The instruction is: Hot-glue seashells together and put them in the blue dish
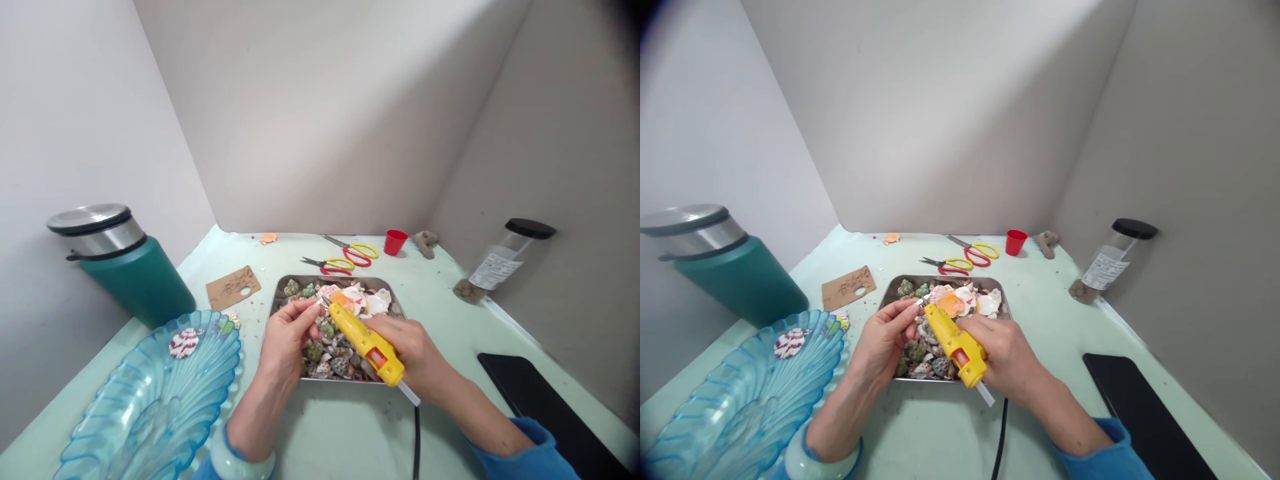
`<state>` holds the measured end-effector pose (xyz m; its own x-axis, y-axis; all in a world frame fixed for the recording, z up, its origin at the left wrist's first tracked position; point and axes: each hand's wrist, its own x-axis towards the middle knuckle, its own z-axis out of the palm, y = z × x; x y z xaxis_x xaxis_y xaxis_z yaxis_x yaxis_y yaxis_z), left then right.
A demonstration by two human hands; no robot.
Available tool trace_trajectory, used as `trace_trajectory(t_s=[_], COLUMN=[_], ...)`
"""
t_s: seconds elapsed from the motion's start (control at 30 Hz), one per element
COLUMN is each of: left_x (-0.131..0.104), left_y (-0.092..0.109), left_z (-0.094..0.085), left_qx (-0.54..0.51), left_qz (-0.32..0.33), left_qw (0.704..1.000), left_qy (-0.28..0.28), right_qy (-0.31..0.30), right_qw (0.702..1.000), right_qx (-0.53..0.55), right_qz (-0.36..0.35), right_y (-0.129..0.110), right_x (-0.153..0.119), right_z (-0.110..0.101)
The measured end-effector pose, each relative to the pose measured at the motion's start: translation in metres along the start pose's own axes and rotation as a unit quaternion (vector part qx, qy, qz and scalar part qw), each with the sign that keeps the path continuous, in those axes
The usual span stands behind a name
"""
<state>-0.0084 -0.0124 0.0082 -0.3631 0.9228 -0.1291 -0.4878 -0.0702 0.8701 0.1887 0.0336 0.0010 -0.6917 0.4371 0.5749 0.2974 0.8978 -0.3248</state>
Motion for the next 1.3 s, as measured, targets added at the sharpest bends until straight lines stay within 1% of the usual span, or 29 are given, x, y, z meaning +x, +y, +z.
trace_trajectory(t_s=[0.2,0.4,0.47,0.67,0.9,0.97,1.13,1.3], left_x=[0.0001,-0.0006,-0.0004,0.0004,0.0006,0.0006,0.0011,0.0014], left_y=[0.0002,0.0003,-0.0003,-0.001,-0.0008,-0.001,-0.0004,-0.0007], left_z=[0.0008,0.0003,-0.0005,0.0002,-0.0001,-0.0004,0.0001,0.0003], left_qx=[-0.003,0.004,0.003,-0.004,-0.005,-0.005,0.0,-0.001], left_qz=[-0.003,-0.002,0.001,0.003,0.001,0.0,0.001,0.002], left_qw=[1.0,1.0,1.0,1.0,1.0,1.0,1.0,1.0], left_qy=[0.006,0.006,0.006,-0.003,0.002,0.0,0.006,0.005], right_qy=[-0.01,0.026,0.028,0.006,-0.015,-0.013,0.02,0.01], right_qw=[1.0,1.0,0.999,1.0,1.0,1.0,1.0,1.0], right_qx=[0.006,-0.007,-0.004,-0.003,0.021,0.019,0.001,0.003], right_qz=[-0.002,0.011,0.017,0.006,-0.002,0.001,0.015,0.007], right_y=[-0.0014,-0.0019,-0.0015,0.0,-0.0002,0.0001,0.0006,-0.0001], right_x=[0.0014,0.0018,0.0015,0.0004,0.0006,0.0003,-0.0005,0.0002], right_z=[-0.0007,0.0003,0.0005,0.0004,0.0005,0.0009,0.0015,0.0006])
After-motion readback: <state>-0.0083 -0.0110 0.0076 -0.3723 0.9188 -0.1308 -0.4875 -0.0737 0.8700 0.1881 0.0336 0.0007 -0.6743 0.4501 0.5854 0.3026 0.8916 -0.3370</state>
